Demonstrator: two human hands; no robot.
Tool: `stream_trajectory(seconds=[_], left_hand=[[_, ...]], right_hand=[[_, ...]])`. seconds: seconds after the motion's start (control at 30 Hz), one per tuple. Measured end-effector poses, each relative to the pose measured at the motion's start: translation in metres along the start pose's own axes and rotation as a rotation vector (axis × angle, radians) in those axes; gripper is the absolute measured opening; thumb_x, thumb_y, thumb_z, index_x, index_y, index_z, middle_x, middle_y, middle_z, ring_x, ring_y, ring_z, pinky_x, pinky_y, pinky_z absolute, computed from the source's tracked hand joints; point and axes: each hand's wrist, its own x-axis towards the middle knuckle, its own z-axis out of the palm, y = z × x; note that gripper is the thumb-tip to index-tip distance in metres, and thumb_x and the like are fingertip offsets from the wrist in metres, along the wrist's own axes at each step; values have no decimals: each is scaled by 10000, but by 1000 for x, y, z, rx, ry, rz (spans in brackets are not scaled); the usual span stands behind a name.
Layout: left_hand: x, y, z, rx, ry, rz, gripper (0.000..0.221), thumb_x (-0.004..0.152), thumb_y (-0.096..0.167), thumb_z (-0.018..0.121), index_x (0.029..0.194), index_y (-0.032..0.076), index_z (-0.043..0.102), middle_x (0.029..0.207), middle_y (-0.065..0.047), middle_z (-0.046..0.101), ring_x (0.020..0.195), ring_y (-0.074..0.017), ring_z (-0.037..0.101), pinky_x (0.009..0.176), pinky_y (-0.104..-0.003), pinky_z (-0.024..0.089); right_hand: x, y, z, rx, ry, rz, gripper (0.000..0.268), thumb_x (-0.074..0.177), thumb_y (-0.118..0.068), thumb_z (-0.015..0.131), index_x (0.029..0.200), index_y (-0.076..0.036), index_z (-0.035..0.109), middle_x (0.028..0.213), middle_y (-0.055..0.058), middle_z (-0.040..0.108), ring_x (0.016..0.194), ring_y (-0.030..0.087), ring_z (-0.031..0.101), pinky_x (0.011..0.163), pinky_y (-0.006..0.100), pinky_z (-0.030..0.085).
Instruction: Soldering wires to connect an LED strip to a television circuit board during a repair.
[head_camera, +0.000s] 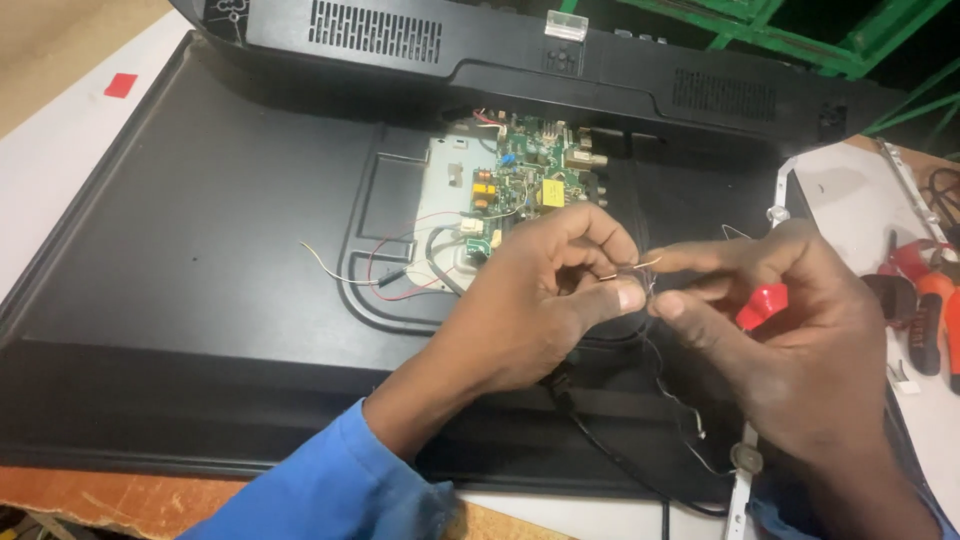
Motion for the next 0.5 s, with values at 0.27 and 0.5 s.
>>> stream_trajectory(seconds=[0.27,0.5], left_hand=[[-1,0,0,-16,-26,54,35,926,146,667,910,130,640,791,24,612,728,-90,560,654,-252,456],[-2,-4,4,57,-60,125,95,951,219,587,897,146,556,864,23,621,815,-120,581,760,-295,471]], right_hand=[[-2,9,-1,-126,7,-166,420,886,-25,774,805,-120,373,982,102,757,937,182,776,803,274,634],[-5,5,5,-123,100,-111,415,970,-51,730,853,-141,341,952,59,719,802,126,663,743,229,535]])
